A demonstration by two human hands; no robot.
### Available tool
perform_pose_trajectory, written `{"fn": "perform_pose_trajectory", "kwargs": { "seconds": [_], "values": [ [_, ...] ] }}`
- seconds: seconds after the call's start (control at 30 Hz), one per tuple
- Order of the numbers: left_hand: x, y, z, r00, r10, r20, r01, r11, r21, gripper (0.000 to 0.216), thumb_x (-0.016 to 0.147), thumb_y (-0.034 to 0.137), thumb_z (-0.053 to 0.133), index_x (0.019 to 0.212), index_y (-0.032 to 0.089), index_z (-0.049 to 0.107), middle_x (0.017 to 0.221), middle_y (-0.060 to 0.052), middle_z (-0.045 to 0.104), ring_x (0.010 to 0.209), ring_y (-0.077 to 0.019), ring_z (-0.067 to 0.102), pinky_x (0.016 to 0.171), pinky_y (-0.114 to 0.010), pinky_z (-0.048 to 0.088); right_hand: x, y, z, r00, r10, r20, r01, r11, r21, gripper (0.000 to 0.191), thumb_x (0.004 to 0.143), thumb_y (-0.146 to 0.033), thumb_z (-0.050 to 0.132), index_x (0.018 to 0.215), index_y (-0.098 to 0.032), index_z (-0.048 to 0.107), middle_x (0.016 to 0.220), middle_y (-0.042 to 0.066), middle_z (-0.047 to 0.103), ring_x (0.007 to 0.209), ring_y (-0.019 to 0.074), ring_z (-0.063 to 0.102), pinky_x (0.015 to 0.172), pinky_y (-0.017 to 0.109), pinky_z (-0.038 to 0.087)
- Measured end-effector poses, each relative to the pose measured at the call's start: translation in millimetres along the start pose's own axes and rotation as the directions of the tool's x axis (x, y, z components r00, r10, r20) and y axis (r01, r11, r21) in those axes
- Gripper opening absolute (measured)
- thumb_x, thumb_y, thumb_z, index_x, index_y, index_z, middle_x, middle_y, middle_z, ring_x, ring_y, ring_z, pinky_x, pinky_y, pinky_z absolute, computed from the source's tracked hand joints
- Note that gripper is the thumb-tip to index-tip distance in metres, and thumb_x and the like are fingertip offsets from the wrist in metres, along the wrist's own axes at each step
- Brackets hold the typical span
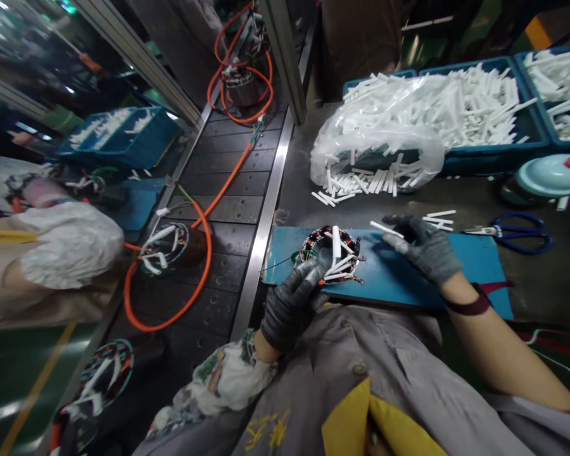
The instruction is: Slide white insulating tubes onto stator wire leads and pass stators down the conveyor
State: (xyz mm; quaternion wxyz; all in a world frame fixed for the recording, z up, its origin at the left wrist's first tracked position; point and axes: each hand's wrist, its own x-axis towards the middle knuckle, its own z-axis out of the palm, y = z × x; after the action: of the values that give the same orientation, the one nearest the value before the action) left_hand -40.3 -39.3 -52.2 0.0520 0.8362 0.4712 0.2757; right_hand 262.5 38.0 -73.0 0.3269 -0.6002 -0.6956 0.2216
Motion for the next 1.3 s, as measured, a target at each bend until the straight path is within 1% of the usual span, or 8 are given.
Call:
{"fn": "perform_pose_trajectory", "kwargs": {
  "seconds": [0.07,0.17,0.47,0.63,0.83,0.97,1.1,1.3],
  "values": [
    [-5.3,-1.8,5.0,0.999,-0.042,0.029,0.045,0.991,-0.122,0.047,0.094,0.020,0.061,0.139,0.027,0.049,0.139,-0.012,0.060,0.129,-0.0223,0.060,0.102,-0.036,0.057,-20.2,-15.1,-9.3,0.999,-0.002,0.044,-0.003,0.994,0.112,0.035,0.090,-0.055,0.058,0.104,-0.026,0.072,0.101,0.008,0.076,0.087,0.0295,0.071,0.077,0.043,0.055],
    [-2.9,-2.5,8.8,0.998,-0.060,0.031,0.065,0.976,-0.209,0.045,0.096,0.016,0.057,0.138,0.027,0.050,0.143,-0.012,0.057,0.133,-0.0213,0.057,0.106,-0.036,0.056,-36.6,-34.3,-16.5,0.999,0.012,0.048,-0.019,0.991,0.133,0.029,0.089,-0.051,0.061,0.099,-0.027,0.074,0.095,0.007,0.077,0.078,0.0294,0.071,0.075,0.044,0.056],
    [0.9,-6.1,6.4,0.998,-0.025,0.058,0.040,0.961,-0.273,0.045,0.096,0.016,0.057,0.140,0.024,0.052,0.142,-0.011,0.059,0.132,-0.0210,0.058,0.108,-0.038,0.055,-41.5,-47.4,-14.3,0.966,-0.239,-0.101,0.239,0.971,-0.004,0.019,0.091,-0.035,0.064,0.102,-0.024,0.075,0.093,0.003,0.078,0.080,0.0211,0.074,0.071,0.031,0.058],
    [2.3,-2.8,9.0,1.000,0.003,-0.014,-0.006,0.973,-0.231,0.048,0.094,0.016,0.061,0.140,0.022,0.052,0.140,-0.012,0.061,0.132,-0.0207,0.058,0.110,-0.036,0.052,-60.6,-58.8,-22.9,0.951,-0.250,-0.183,0.218,0.960,-0.177,0.019,0.093,-0.035,0.062,0.097,-0.020,0.074,0.085,0.006,0.078,0.073,0.0211,0.074,0.065,0.030,0.057],
    [2.5,-0.7,8.2,0.999,0.034,-0.024,-0.037,0.983,-0.180,0.034,0.093,0.016,0.061,0.128,0.019,0.060,0.140,-0.015,0.060,0.126,-0.0218,0.062,0.102,-0.032,0.056,-75.6,-68.2,-7.8,0.958,-0.249,-0.145,0.228,0.963,-0.147,0.023,0.094,-0.035,0.059,0.092,-0.017,0.074,0.077,0.005,0.075,0.063,0.0179,0.070,0.059,0.028,0.053],
    [1.9,0.3,7.7,0.999,0.040,-0.003,-0.040,0.990,-0.132,0.031,0.095,0.019,0.060,0.125,0.019,0.063,0.138,-0.016,0.062,0.122,-0.0225,0.065,0.098,-0.031,0.059,-78.1,-72.5,-6.2,0.930,-0.336,-0.151,0.299,0.928,-0.223,0.018,0.093,-0.030,0.062,0.096,-0.017,0.074,0.078,0.005,0.074,0.068,0.0174,0.069,0.063,0.027,0.052],
    [1.5,2.1,9.6,0.999,0.040,0.027,-0.037,0.994,-0.100,0.030,0.097,0.021,0.056,0.125,0.019,0.064,0.138,-0.016,0.062,0.118,-0.0219,0.068,0.096,-0.031,0.060,-75.4,-73.7,-4.5,0.895,-0.444,-0.040,0.400,0.839,-0.368,0.020,0.094,-0.021,0.061,0.109,-0.017,0.073,0.080,0.006,0.074,0.069,0.0187,0.066,0.065,0.030,0.050],
    [2.9,3.4,9.9,0.999,0.029,0.040,-0.025,0.995,-0.096,0.030,0.097,0.022,0.056,0.126,0.020,0.064,0.137,-0.013,0.064,0.121,-0.0216,0.065,0.101,-0.033,0.058,-65.0,-73.6,2.8,0.904,-0.419,0.082,0.405,0.783,-0.472,0.033,0.101,-0.027,0.046,0.116,-0.014,0.071,0.081,0.008,0.073,0.071,0.0213,0.064,0.067,0.034,0.049]
  ]
}}
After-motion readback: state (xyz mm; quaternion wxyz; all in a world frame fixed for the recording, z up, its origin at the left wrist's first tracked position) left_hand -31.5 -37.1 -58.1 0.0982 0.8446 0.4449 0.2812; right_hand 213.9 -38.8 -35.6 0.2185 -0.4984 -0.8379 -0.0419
